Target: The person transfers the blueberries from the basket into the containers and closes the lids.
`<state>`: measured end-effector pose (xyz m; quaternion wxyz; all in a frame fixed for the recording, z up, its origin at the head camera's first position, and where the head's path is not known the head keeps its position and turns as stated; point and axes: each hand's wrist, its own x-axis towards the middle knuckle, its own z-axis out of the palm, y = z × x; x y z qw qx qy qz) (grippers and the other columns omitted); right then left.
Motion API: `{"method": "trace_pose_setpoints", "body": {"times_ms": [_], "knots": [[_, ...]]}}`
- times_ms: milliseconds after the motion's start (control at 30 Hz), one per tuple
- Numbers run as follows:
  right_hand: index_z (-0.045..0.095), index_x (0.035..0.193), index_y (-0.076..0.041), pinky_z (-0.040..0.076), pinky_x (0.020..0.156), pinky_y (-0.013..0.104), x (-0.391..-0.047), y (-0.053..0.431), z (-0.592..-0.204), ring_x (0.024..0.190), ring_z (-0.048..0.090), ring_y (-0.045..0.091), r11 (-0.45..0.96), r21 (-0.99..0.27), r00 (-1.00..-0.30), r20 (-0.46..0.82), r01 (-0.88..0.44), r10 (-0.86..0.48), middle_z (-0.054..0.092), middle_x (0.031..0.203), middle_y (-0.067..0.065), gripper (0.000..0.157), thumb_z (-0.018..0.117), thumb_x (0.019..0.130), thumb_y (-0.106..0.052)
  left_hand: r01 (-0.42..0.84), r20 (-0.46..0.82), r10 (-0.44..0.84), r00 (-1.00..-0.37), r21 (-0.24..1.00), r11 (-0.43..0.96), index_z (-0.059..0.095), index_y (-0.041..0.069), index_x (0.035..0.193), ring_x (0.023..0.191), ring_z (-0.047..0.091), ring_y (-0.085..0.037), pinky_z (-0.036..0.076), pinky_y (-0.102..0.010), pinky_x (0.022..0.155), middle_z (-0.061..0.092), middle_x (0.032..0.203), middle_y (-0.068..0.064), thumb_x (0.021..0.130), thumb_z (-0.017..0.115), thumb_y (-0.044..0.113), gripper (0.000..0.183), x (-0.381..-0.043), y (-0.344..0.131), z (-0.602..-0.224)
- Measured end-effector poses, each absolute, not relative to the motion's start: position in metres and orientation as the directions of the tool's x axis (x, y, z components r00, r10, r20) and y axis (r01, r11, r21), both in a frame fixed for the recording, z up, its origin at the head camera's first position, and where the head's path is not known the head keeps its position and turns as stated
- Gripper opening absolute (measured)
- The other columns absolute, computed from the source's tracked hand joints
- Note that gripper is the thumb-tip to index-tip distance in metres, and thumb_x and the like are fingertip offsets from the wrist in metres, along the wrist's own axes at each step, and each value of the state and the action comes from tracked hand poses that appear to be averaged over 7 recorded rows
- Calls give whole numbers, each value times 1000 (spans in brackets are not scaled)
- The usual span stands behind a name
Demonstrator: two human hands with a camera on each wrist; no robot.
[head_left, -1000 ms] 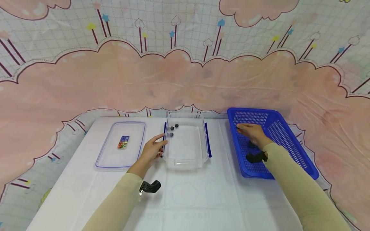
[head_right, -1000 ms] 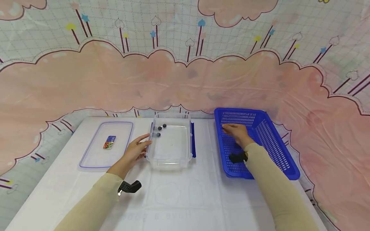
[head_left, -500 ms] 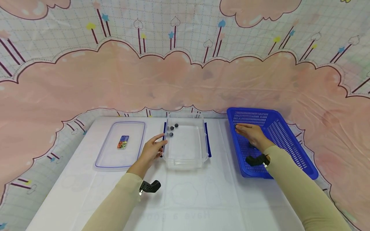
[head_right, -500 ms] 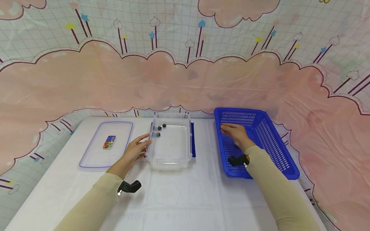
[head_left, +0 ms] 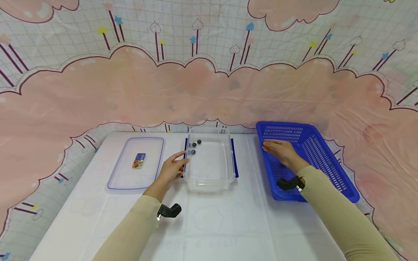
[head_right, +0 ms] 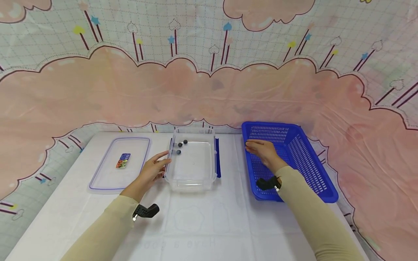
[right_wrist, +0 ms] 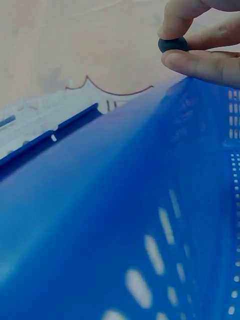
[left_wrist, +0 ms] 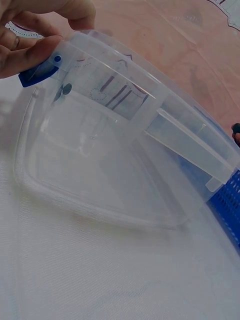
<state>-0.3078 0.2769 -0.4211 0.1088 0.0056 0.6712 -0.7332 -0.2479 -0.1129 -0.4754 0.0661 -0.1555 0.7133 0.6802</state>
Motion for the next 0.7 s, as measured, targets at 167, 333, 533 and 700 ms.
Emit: {"method": "trace_pose_setpoints", "body": {"times_ms": [167, 333, 533, 700], "knots": [[37, 139, 21, 56, 81, 21, -308, 269, -421, 79, 69, 3, -25, -990, -977, -136, 142, -162, 71, 85, -8, 51, 57, 97, -2, -290, -285, -130, -950, 957, 21, 52, 21, 143, 67, 49, -8, 44, -18, 57, 56, 91, -2, 95, 66, 23, 50, -247, -113, -477], [37, 140, 19, 55, 83, 20, -308, 264, -420, 80, 68, 2, 34, -990, -977, -139, 135, -164, 69, 87, -11, 54, 59, 98, -7, -276, -270, -137, -953, 961, 22, 54, 21, 142, 66, 49, -8, 45, -18, 57, 58, 90, -3, 94, 67, 21, 49, -247, -113, -480], [40, 140, 17, 54, 81, 18, -309, 258, -419, 83, 68, 2, 61, -988, -975, -150, 142, -166, 69, 90, -10, 54, 61, 98, -11, -272, -266, -142, -954, 962, 29, 55, 22, 141, 66, 49, -9, 45, -19, 57, 56, 84, 0, 95, 66, 21, 47, -247, -112, -482], [40, 139, 17, 54, 88, 21, -309, 254, -420, 84, 68, 3, 57, -989, -973, -146, 138, -177, 69, 90, -10, 53, 60, 98, -11, -274, -268, -144, -953, 961, 25, 55, 23, 140, 66, 49, -9, 45, -19, 57, 57, 85, -1, 94, 67, 21, 48, -246, -112, -484]]}}
